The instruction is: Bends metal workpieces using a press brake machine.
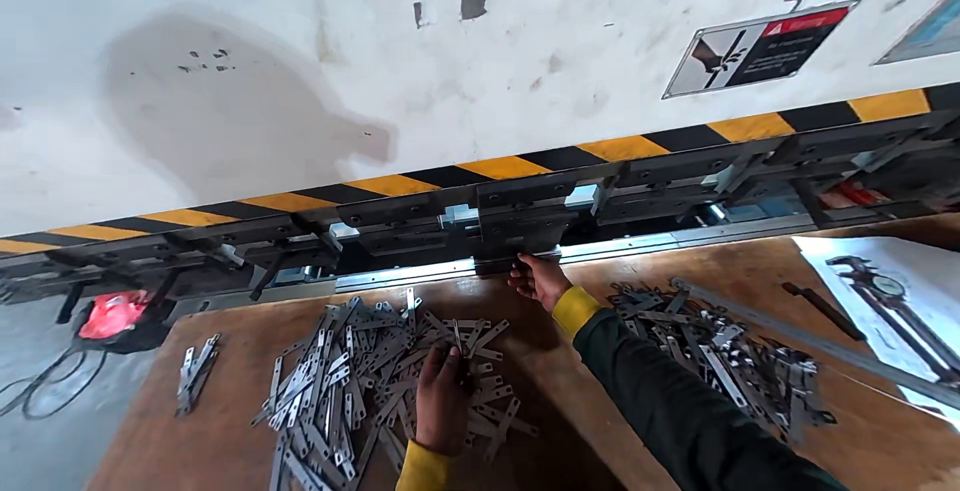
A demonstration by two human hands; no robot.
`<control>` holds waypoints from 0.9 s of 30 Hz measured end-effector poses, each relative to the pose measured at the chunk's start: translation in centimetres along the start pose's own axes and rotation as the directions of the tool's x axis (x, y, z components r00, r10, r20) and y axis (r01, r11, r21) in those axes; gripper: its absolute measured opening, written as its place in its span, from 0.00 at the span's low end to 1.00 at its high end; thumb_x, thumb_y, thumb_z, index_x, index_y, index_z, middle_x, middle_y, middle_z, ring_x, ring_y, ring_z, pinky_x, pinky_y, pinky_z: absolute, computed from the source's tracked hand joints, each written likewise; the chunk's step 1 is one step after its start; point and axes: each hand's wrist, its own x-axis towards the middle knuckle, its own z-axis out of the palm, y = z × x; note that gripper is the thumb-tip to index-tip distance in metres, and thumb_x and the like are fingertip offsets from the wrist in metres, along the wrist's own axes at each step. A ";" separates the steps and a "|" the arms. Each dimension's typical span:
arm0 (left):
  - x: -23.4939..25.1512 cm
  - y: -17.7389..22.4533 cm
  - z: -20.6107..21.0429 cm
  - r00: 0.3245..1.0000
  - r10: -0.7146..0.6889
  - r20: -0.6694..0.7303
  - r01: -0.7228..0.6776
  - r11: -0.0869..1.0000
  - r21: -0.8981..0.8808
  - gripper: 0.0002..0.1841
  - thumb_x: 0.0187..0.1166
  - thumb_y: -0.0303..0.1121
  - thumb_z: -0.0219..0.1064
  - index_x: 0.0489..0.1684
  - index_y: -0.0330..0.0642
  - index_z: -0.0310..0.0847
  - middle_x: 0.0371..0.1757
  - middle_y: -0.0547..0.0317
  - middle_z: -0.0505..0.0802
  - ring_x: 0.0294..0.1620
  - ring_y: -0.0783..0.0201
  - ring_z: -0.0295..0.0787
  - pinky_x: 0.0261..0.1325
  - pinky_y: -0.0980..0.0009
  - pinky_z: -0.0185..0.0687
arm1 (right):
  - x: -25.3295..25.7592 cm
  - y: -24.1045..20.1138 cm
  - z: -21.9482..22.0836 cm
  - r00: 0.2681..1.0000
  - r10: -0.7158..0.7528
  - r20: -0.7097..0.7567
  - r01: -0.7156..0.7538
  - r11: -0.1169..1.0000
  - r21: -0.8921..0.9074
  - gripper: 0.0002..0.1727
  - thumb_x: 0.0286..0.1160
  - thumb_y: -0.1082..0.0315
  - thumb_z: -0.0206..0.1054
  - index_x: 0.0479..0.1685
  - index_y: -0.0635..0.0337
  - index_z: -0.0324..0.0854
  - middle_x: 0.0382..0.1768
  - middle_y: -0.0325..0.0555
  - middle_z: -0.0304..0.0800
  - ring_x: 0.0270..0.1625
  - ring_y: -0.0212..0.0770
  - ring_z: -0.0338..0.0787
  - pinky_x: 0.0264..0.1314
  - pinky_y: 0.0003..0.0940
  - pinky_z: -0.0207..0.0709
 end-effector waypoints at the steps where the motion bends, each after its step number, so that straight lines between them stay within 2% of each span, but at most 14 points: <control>1: -0.5 0.0 0.3 0.999 -0.036 -0.016 0.035 0.997 -0.072 0.11 0.93 0.28 0.46 0.61 0.37 0.73 0.38 0.53 0.87 0.25 0.66 0.83 0.24 0.72 0.82 | 0.0 0.0 0.1 1.000 -0.006 -0.016 0.006 1.000 0.002 0.20 0.92 0.52 0.56 0.54 0.61 0.83 0.34 0.46 0.91 0.34 0.40 0.90 0.37 0.34 0.82; 4: -1.3 -0.1 0.5 0.993 -0.117 -0.003 0.114 0.972 -0.207 0.19 0.97 0.39 0.40 0.54 0.39 0.76 0.37 0.54 0.89 0.17 0.71 0.76 0.14 0.79 0.68 | -0.1 -0.1 0.6 0.999 -0.018 -0.052 0.017 1.000 -0.013 0.19 0.92 0.53 0.55 0.52 0.61 0.83 0.33 0.46 0.90 0.32 0.39 0.89 0.35 0.34 0.82; 6: -1.6 -0.1 0.3 0.990 -0.132 0.049 0.140 0.953 -0.267 0.23 0.97 0.44 0.38 0.54 0.38 0.77 0.36 0.53 0.89 0.15 0.72 0.74 0.12 0.79 0.66 | -0.3 0.0 0.8 0.997 -0.029 -0.075 0.026 0.999 -0.031 0.20 0.93 0.53 0.54 0.51 0.61 0.83 0.32 0.45 0.90 0.30 0.39 0.89 0.33 0.33 0.82; 9: -2.1 0.0 0.0 0.985 -0.107 0.134 0.143 0.943 -0.300 0.22 0.96 0.41 0.37 0.59 0.37 0.77 0.39 0.53 0.89 0.15 0.72 0.73 0.12 0.80 0.66 | -0.5 0.1 0.9 0.993 -0.051 -0.110 0.047 0.998 -0.041 0.20 0.94 0.54 0.52 0.51 0.61 0.83 0.32 0.45 0.90 0.31 0.39 0.89 0.35 0.33 0.82; 14: -2.3 -0.1 -0.3 0.984 -0.064 0.166 0.106 0.960 -0.259 0.19 0.95 0.35 0.40 0.57 0.35 0.78 0.42 0.49 0.91 0.23 0.67 0.83 0.21 0.76 0.77 | 0.3 0.7 0.1 0.966 -0.082 -0.247 0.102 0.992 0.069 0.21 0.94 0.54 0.50 0.56 0.61 0.80 0.37 0.47 0.90 0.33 0.39 0.88 0.35 0.35 0.79; 17: -2.5 -0.4 -0.5 0.984 -0.042 0.172 0.080 0.972 -0.223 0.18 0.94 0.31 0.40 0.55 0.33 0.78 0.41 0.48 0.91 0.28 0.66 0.86 0.27 0.74 0.82 | 0.4 1.3 -1.6 0.929 -0.141 -0.342 0.209 0.962 0.173 0.22 0.96 0.53 0.47 0.59 0.62 0.78 0.40 0.47 0.88 0.35 0.39 0.86 0.37 0.36 0.80; 19: -2.7 -0.9 -0.5 0.988 -0.054 0.147 0.079 0.982 -0.169 0.17 0.94 0.31 0.40 0.51 0.33 0.77 0.38 0.49 0.91 0.28 0.65 0.87 0.28 0.74 0.83 | -0.6 2.2 -3.2 0.895 -0.185 -0.407 0.297 0.926 0.233 0.20 0.95 0.55 0.47 0.58 0.61 0.78 0.39 0.46 0.87 0.34 0.38 0.85 0.36 0.34 0.79; 22: -2.9 -2.2 -0.6 0.991 -0.056 0.120 0.066 0.994 -0.082 0.16 0.94 0.28 0.43 0.48 0.31 0.78 0.36 0.47 0.93 0.30 0.63 0.90 0.35 0.71 0.89 | -3.4 4.3 -6.3 0.858 -0.216 -0.465 0.391 0.863 0.320 0.22 0.96 0.53 0.45 0.66 0.61 0.74 0.41 0.46 0.84 0.35 0.37 0.84 0.38 0.36 0.80; 23: -2.9 -2.7 -0.7 0.991 -0.056 0.122 0.061 0.997 -0.042 0.15 0.93 0.28 0.44 0.47 0.30 0.78 0.36 0.47 0.93 0.32 0.62 0.92 0.38 0.69 0.91 | -4.5 5.3 -7.1 0.856 -0.201 -0.476 0.397 0.846 0.356 0.23 0.96 0.51 0.44 0.66 0.60 0.75 0.39 0.46 0.84 0.33 0.38 0.84 0.37 0.37 0.81; 25: -2.7 -3.8 -0.8 0.990 -0.060 0.126 0.053 0.997 0.056 0.14 0.93 0.28 0.46 0.48 0.29 0.77 0.37 0.47 0.94 0.34 0.62 0.93 0.43 0.68 0.91 | -7.1 7.3 -7.8 0.909 -0.174 -0.378 0.320 0.873 0.368 0.28 0.96 0.44 0.40 0.63 0.57 0.75 0.35 0.45 0.86 0.31 0.39 0.86 0.36 0.38 0.82; 27: -2.1 -5.1 -0.6 0.990 -0.051 0.129 0.029 0.985 0.169 0.13 0.92 0.29 0.50 0.48 0.29 0.79 0.39 0.49 0.93 0.35 0.65 0.89 0.40 0.71 0.86 | -10.2 9.7 -7.5 0.969 -0.185 -0.165 0.217 0.956 0.198 0.27 0.97 0.50 0.40 0.65 0.60 0.77 0.38 0.47 0.90 0.34 0.41 0.89 0.38 0.38 0.85</control>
